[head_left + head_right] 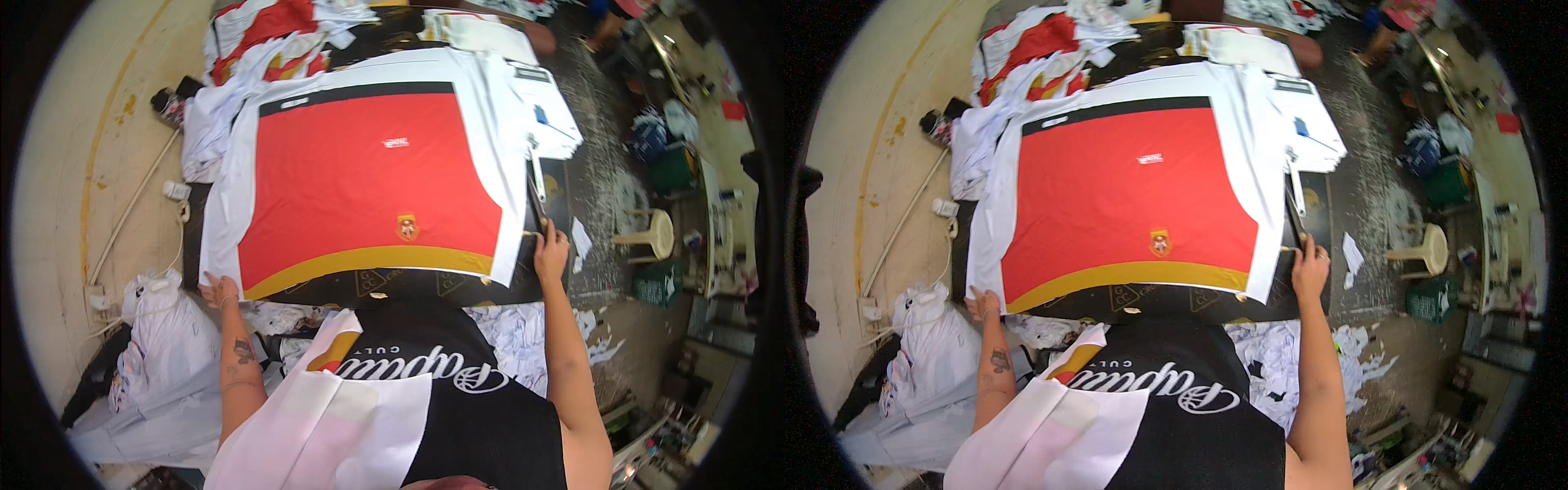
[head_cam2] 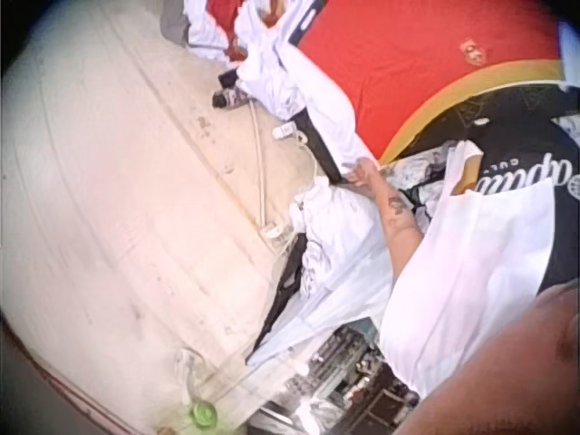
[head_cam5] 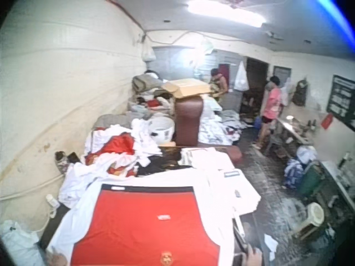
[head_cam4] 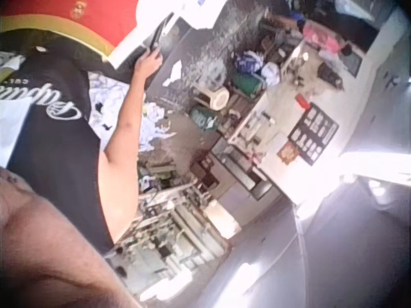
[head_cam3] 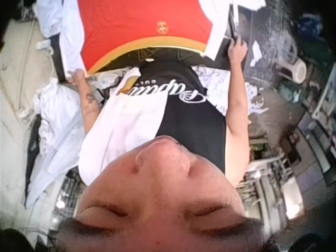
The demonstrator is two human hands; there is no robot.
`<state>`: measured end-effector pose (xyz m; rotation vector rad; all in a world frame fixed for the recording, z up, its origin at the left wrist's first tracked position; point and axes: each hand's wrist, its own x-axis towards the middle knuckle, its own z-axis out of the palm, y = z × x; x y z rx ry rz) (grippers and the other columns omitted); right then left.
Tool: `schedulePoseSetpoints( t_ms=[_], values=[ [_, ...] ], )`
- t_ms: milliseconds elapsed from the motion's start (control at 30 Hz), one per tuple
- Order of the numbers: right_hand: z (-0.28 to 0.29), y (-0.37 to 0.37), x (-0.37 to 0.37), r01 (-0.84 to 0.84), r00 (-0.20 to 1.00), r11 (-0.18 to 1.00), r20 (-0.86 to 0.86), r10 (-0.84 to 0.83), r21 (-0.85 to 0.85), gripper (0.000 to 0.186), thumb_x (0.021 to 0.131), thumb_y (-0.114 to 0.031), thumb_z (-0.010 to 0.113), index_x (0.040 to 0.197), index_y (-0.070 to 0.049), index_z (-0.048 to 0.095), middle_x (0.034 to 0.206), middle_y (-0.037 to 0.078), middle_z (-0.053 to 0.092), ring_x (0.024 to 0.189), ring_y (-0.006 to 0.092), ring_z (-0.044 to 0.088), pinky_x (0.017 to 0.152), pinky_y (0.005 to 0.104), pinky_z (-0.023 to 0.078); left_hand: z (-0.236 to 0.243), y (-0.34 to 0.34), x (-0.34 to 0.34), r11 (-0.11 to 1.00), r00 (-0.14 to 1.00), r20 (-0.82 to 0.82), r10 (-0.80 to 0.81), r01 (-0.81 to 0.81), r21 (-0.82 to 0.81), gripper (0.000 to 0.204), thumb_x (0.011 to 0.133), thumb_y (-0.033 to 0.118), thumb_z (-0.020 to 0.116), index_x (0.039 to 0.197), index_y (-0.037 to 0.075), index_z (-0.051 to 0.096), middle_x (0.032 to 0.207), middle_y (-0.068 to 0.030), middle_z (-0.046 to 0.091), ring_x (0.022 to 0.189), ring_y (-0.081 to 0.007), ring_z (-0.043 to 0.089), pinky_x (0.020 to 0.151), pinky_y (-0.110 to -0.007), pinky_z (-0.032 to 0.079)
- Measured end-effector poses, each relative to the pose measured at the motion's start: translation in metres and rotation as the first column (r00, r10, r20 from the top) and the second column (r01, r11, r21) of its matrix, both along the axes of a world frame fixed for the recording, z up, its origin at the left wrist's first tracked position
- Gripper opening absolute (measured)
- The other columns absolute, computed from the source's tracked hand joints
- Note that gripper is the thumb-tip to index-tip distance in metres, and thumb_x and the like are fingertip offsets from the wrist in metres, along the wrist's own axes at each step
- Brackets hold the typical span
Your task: The person repeatedly lays out a red, white, and yellow jersey on a table, uses shears to cut along the side seams, removes the cut pieces, and sets them aside. The process is repeated multiple times on the same garment.
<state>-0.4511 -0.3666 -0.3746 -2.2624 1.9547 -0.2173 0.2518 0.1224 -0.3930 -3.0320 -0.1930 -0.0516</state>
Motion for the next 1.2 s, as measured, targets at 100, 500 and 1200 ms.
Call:
schedulePoseSetpoints(
  t_ms=[100, 500, 1200],
  values=[
    [0.012, 0.021, 0.005, -0.218, 0.976, 0.905, -0.058, 0.212, -0.366, 0.057, 0.093, -0.024, 0.075, 0.146, -0.011, 0.058, 0.137, 0.023, 0.059, 0.124, 0.0432, 0.056, 0.107, 0.0539, 0.043, 0.000, -0.006, -0.019, 0.743, 0.816, 0.250, -0.521, 0.578, -0.338, 0.059, 0.099, 0.016, 0.057, 0.157, 0.010, 0.045, 0.153, -0.0261, 0.047, 0.141, -0.0415, 0.045, 0.116, -0.052, 0.040],
    [0.015, 0.050, 0.016, -0.296, 0.937, 0.895, 0.081, 0.340, -0.335, 0.039, 0.090, -0.023, 0.075, 0.124, -0.005, 0.069, 0.132, 0.017, 0.064, 0.128, 0.0395, 0.055, 0.110, 0.0540, 0.041, 0.128, -0.112, -0.102, 0.402, 0.648, -0.369, -0.667, -0.104, -0.910, 0.073, 0.103, 0.028, 0.067, 0.163, 0.007, 0.032, 0.131, -0.0199, 0.062, 0.117, -0.0298, 0.063, 0.105, -0.043, 0.051],
    [0.419, 0.050, 0.254, -0.857, -0.307, 0.437, 0.952, -0.009, -0.273, 0.038, 0.100, -0.012, 0.073, 0.135, -0.003, 0.059, 0.122, 0.003, 0.067, 0.111, 0.0109, 0.064, 0.099, 0.0310, 0.052, 0.517, -0.349, -0.067, -0.501, 0.239, 0.440, -0.866, -0.408, -0.763, 0.044, 0.104, 0.037, 0.066, 0.128, 0.001, 0.064, 0.113, -0.0137, 0.074, 0.096, -0.0228, 0.072, 0.085, -0.034, 0.059]
  ],
)
